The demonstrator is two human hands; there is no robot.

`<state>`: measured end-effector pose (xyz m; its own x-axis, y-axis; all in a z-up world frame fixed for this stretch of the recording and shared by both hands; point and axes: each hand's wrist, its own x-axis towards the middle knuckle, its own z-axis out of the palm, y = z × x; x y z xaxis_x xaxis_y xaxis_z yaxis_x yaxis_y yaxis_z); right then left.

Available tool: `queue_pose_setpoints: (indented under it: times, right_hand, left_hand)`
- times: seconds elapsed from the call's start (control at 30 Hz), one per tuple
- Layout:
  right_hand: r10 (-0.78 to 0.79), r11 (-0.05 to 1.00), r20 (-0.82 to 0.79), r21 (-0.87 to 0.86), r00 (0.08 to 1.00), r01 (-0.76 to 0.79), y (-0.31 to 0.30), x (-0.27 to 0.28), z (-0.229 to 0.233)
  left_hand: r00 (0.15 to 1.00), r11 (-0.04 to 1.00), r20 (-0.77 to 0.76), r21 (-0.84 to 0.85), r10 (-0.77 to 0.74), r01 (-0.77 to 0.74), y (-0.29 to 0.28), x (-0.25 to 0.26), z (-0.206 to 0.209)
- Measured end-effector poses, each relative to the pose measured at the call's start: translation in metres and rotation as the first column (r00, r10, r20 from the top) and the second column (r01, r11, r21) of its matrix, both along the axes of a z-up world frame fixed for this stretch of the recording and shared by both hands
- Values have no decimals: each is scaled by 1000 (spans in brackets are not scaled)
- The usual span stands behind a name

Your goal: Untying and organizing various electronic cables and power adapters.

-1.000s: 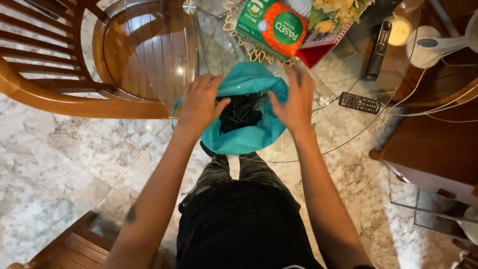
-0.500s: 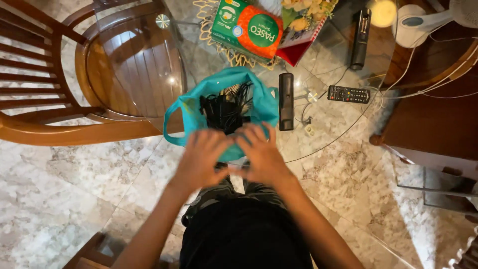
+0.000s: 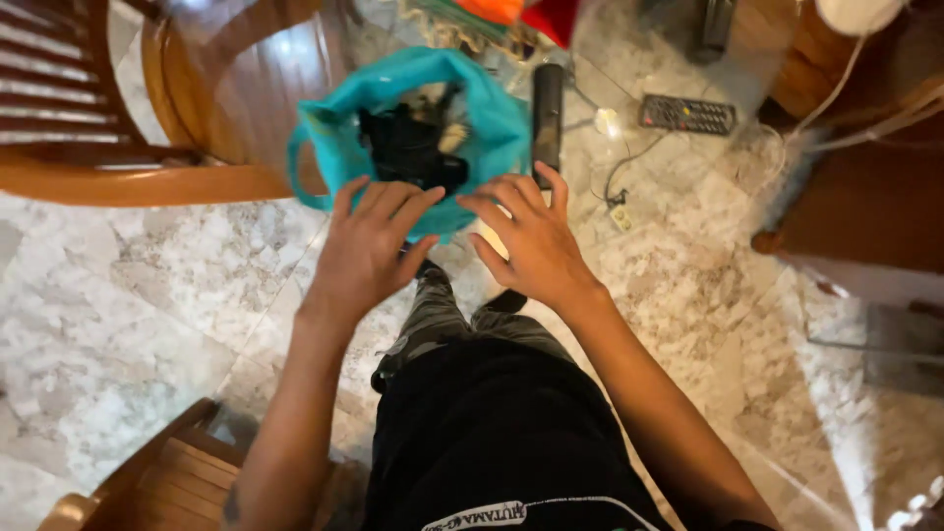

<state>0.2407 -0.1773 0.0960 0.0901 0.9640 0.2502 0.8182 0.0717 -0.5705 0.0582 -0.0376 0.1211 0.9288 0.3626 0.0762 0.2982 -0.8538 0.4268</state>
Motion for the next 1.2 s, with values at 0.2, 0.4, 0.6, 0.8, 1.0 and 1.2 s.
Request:
queue_pose_setpoints:
  times: [0.2, 0.4, 0.6, 0.8, 1.0, 1.2]
  right_hand:
    - [-263, 965, -82, -40, 961, 260, -121, 26, -14]
    - [-543, 837, -132, -162, 829, 522, -264, 44, -42]
    - [-780, 626, -164, -187, 604, 757, -354, 60, -55]
    - [-857, 509, -212, -204, 470, 836, -390, 95, -73]
    - [-875, 483, -171, -269, 452, 833, -403, 174, -90]
    - [-857, 514, -175, -336, 484, 789, -411, 283, -121]
  left_hand:
    - [988, 974, 117, -190, -100, 122, -116, 51, -26]
    - [944, 841, 32, -444, -329, 309, -217, 108, -80]
    - [805, 703, -182, -617, -565, 354, -272, 150, -145]
    - [760, 689, -229, -629, -608, 361, -300, 213, -172]
    - [787, 673, -222, -675, -576, 302, -325, 296, -236]
    - [782, 674, -373, -735, -499, 79, -327, 398, -301]
